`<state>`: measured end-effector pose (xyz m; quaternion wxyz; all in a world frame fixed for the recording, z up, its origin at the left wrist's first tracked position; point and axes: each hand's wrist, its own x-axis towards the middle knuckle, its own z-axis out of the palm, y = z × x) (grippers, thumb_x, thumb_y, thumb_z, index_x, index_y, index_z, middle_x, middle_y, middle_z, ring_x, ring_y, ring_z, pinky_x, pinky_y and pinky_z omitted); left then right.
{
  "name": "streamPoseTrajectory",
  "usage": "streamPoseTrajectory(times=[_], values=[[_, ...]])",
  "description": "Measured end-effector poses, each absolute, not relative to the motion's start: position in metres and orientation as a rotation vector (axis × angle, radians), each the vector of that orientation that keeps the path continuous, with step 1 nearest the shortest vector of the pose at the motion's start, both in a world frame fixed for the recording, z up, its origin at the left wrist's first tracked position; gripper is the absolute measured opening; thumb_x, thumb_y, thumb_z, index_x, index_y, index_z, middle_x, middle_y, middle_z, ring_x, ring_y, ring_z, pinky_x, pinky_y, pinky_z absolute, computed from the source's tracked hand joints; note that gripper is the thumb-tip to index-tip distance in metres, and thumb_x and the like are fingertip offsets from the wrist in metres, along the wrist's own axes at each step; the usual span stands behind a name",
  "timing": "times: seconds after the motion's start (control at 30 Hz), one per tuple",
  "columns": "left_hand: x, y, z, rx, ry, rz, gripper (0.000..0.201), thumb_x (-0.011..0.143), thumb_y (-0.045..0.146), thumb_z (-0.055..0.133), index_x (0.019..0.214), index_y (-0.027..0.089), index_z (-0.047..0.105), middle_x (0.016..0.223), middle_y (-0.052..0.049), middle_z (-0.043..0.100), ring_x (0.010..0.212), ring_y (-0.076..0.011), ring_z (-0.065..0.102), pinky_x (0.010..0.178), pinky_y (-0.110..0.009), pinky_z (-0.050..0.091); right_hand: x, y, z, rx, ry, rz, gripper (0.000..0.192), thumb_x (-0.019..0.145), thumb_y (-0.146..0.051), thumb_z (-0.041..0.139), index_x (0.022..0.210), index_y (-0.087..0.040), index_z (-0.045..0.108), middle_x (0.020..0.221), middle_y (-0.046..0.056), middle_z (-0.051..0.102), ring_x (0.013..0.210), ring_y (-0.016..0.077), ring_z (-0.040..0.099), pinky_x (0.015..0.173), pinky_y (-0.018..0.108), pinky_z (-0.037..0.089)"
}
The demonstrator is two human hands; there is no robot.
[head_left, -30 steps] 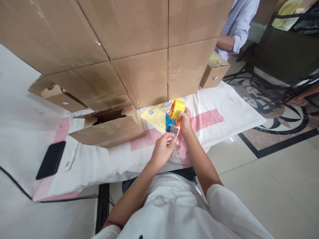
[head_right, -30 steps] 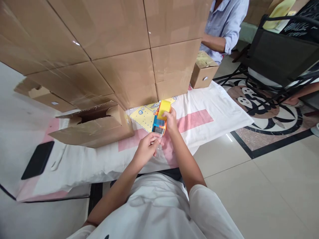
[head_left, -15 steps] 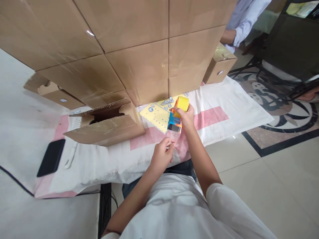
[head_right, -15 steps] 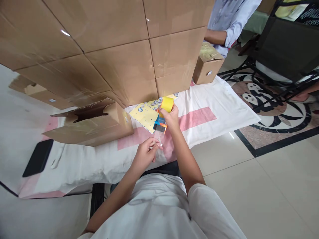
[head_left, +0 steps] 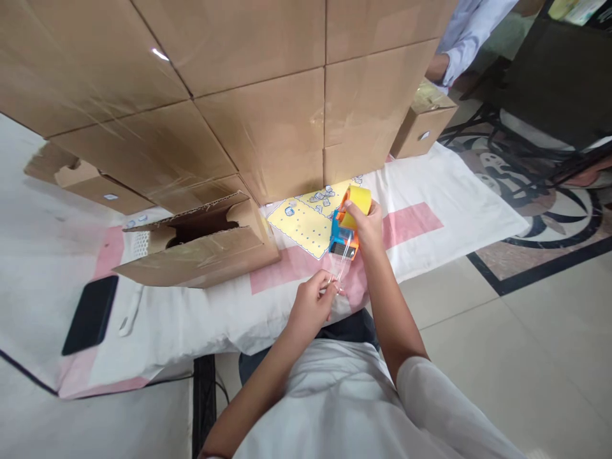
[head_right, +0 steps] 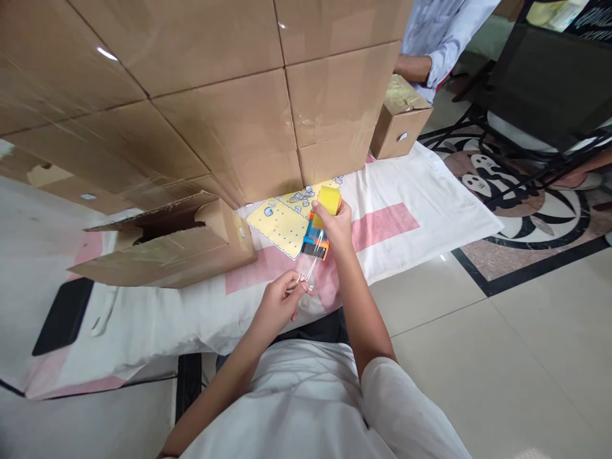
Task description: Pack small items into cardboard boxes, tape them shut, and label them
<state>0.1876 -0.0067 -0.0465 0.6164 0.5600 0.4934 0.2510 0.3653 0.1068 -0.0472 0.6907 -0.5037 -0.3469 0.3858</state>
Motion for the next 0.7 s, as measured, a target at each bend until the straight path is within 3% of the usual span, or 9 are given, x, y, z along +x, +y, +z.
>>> streamPoseTrajectory(times=[0.27,0.33,0.4,0.47,0.53,0.6,0.7], values=[[0.186,-0.005,-0.052,1.236,1.112,0.590,0.021,0.092,0.039,0.059,0.086,0.020,0.055,0.090,-0.003,0.077,0.036,-0.0055,0.047,0.037,-0.020,0.036,0.362,0.105,-0.048,-1.085,-0.760,0.876,0.042,0.072,-0.054,0.084,0.088,-0.020,0.066,0.080,0.005,0.072,0.067,0.0197,0.069,0.066,0.035,0.062],[0.184,-0.002,-0.056,1.176,1.104,0.591,0.022,0.090,0.040,0.063,0.100,0.020,0.060,0.091,-0.004,0.078,0.035,-0.0054,0.045,0.035,-0.020,0.035,0.361,0.104,-0.046,-1.022,-0.816,0.943,0.042,0.075,-0.053,0.082,0.096,-0.020,0.067,0.094,0.008,0.076,0.074,0.0208,0.072,0.070,0.036,0.063],[0.181,0.002,-0.060,1.114,1.086,0.599,0.047,0.087,0.038,0.068,0.129,0.022,0.056,0.090,-0.003,0.078,0.037,-0.0063,0.045,0.035,-0.020,0.036,0.360,0.102,-0.044,-0.957,-0.883,1.013,0.047,0.076,-0.053,0.082,0.106,-0.022,0.066,0.112,0.010,0.077,0.083,0.0221,0.074,0.076,0.037,0.063],[0.177,0.007,-0.062,1.085,1.073,0.613,0.065,0.085,0.039,0.072,0.144,0.023,0.049,0.086,-0.002,0.078,0.039,-0.0070,0.047,0.035,-0.019,0.037,0.359,0.100,-0.043,-0.919,-0.920,1.062,0.051,0.076,-0.055,0.082,0.113,-0.024,0.063,0.120,0.011,0.076,0.089,0.0232,0.076,0.080,0.039,0.063],[0.174,0.013,-0.063,1.085,1.080,0.628,0.055,0.086,0.044,0.071,0.133,0.019,0.059,0.078,-0.002,0.076,0.038,-0.0069,0.046,0.035,-0.019,0.036,0.358,0.098,-0.042,-0.901,-0.937,1.091,0.054,0.077,-0.056,0.082,0.115,-0.025,0.061,0.117,0.010,0.077,0.091,0.0245,0.077,0.084,0.042,0.063],[0.171,0.018,-0.063,1.084,1.105,0.645,0.041,0.086,0.051,0.069,0.108,0.015,0.069,0.070,-0.003,0.073,0.036,-0.0073,0.048,0.035,-0.019,0.037,0.357,0.098,-0.040,-0.879,-0.948,1.108,0.054,0.076,-0.056,0.083,0.115,-0.025,0.061,0.110,0.009,0.078,0.091,0.0256,0.077,0.084,0.045,0.063],[0.169,0.022,-0.064,1.051,1.130,0.668,0.042,0.085,0.057,0.068,0.085,0.015,0.067,0.069,-0.004,0.072,0.040,-0.0109,0.058,0.039,-0.020,0.042,0.356,0.098,-0.038,-0.853,-0.961,1.096,0.047,0.077,-0.054,0.082,0.109,-0.025,0.062,0.098,0.007,0.078,0.090,0.0257,0.076,0.084,0.044,0.063]])
